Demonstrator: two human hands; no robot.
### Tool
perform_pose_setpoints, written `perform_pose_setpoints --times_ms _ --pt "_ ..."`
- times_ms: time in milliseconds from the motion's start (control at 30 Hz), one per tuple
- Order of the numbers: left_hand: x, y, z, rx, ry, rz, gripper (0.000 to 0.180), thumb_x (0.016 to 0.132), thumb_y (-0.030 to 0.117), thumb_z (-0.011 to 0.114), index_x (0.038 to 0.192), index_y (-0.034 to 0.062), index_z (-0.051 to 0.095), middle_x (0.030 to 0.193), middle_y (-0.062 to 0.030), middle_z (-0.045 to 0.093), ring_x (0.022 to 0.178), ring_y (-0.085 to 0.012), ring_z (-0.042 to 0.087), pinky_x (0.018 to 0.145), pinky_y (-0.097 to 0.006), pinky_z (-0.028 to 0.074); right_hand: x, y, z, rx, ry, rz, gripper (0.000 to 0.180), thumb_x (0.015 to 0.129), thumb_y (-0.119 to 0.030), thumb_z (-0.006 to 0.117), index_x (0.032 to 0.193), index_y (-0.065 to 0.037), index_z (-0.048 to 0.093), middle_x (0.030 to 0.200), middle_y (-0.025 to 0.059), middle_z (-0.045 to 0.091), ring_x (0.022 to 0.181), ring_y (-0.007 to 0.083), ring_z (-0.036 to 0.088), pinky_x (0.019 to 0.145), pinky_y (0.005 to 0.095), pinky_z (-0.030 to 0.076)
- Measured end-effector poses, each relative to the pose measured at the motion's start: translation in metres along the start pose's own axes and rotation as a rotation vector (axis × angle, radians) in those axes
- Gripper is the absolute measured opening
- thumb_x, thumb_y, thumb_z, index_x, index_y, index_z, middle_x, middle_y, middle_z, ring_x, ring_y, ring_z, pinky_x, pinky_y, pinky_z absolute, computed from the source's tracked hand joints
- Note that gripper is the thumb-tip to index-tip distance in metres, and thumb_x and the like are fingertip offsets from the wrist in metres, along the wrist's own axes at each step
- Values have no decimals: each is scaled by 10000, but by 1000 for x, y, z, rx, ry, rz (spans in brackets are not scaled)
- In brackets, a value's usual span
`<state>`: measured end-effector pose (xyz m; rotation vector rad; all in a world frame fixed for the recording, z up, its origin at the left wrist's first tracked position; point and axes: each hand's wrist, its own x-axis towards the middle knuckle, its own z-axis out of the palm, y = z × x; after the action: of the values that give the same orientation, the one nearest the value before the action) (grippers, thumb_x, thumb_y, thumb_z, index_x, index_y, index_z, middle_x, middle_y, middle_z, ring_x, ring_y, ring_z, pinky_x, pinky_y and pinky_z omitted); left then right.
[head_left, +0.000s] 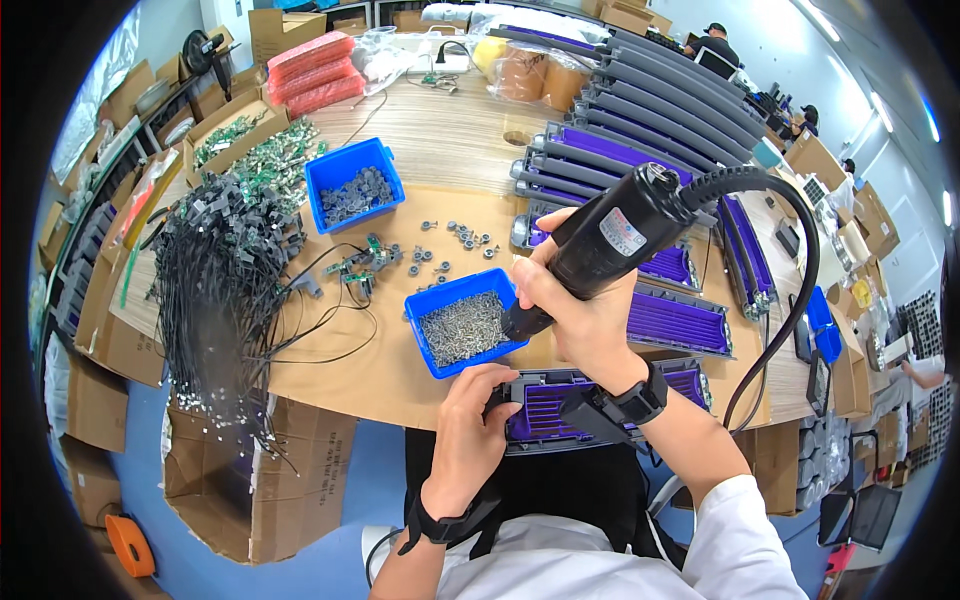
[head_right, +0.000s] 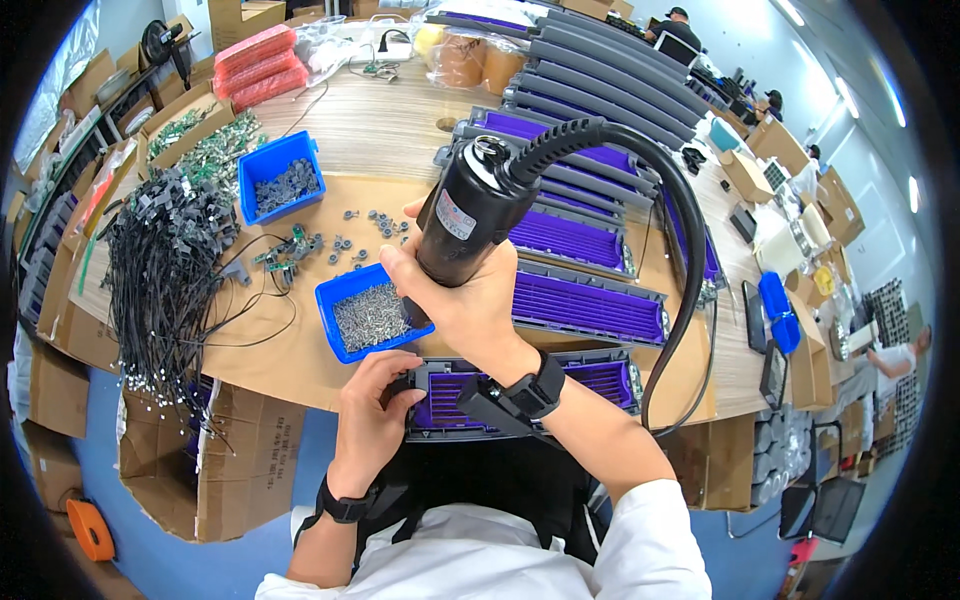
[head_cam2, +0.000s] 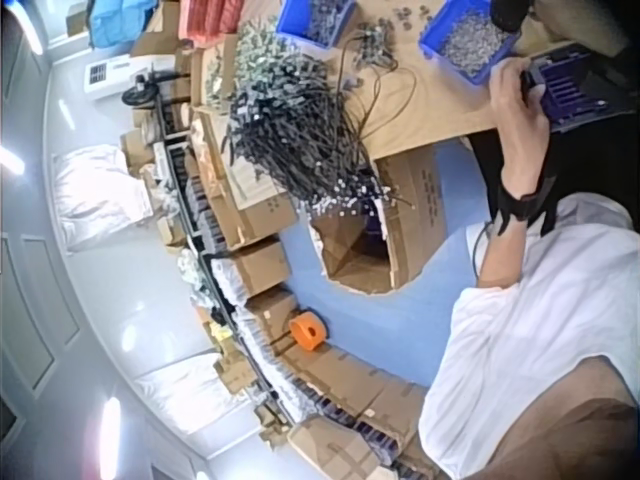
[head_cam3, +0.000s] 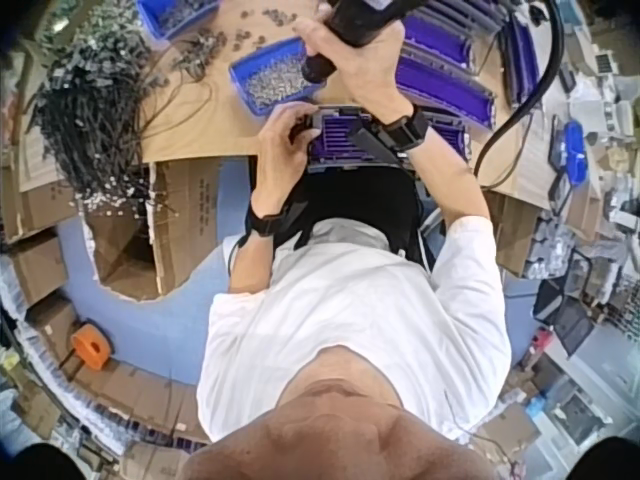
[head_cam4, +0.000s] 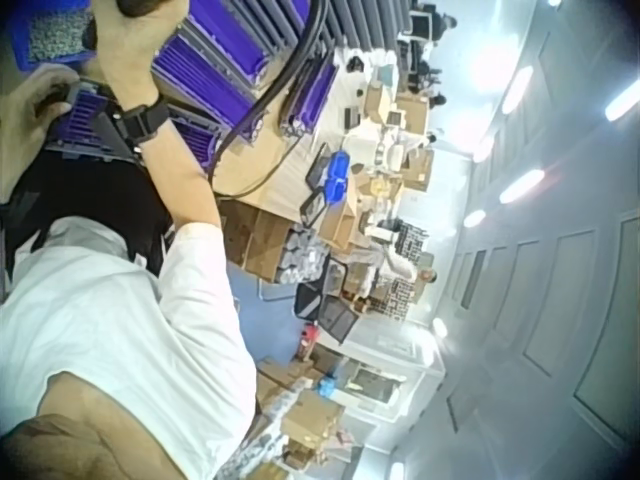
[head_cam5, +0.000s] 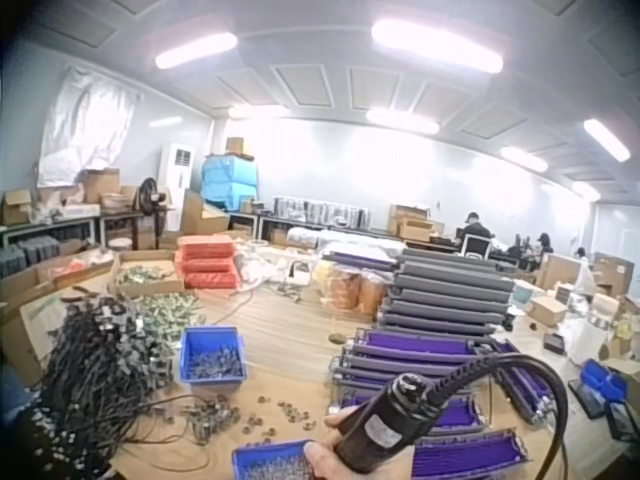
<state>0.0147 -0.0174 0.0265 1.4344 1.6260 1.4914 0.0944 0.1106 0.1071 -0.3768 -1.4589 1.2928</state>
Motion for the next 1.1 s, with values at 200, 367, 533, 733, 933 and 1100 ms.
perform_pose_setpoints --times_ms 200,367,533,733,933,1100 --pt "-2 0 0 -3 11 11 364 713 -115 692 1054 -4 630 1073 -140 637 1013 -355 601 847 -409 485 0 4 -1 -49 4 27 352 805 61 669 1124 26 525 692 51 628 595 103 601 587 258 489" --pt "-2 0 0 28 19 28 341 735 -146 678 1050 -22 643 1099 -128 643 978 -279 649 810 -329 537 -1 6 -1 -83 -11 27 368 809 71 654 1142 8 510 707 64 619 602 121 601 595 276 488" --pt "-2 -1 1 23 31 36 332 739 -152 675 1043 -22 646 1076 -117 644 969 -251 649 820 -314 538 -2 5 0 -70 -4 25 374 809 74 651 1146 8 503 709 67 613 601 124 595 597 281 491" --pt "-8 -11 4 -12 62 35 478 698 -174 702 1131 12 620 1332 -94 470 953 -194 615 816 -297 549 -4 -6 -2 -47 16 -29 404 815 70 628 1178 4 465 714 86 601 603 138 590 610 315 517" --pt "0 1 0 5 28 -30 649 674 -166 732 1260 49 556 1432 -95 378 957 -192 600 832 -297 545 -3 -10 -5 -41 24 -31 406 817 61 616 1181 6 447 716 94 591 596 152 587 614 329 524" --pt "5 -1 -6 -9 -47 -17 699 666 -143 753 1302 49 535 1462 -81 380 935 -181 583 827 -286 535 -4 -11 -2 28 32 -47 392 816 60 639 1168 20 470 715 84 609 605 134 597 606 301 513"
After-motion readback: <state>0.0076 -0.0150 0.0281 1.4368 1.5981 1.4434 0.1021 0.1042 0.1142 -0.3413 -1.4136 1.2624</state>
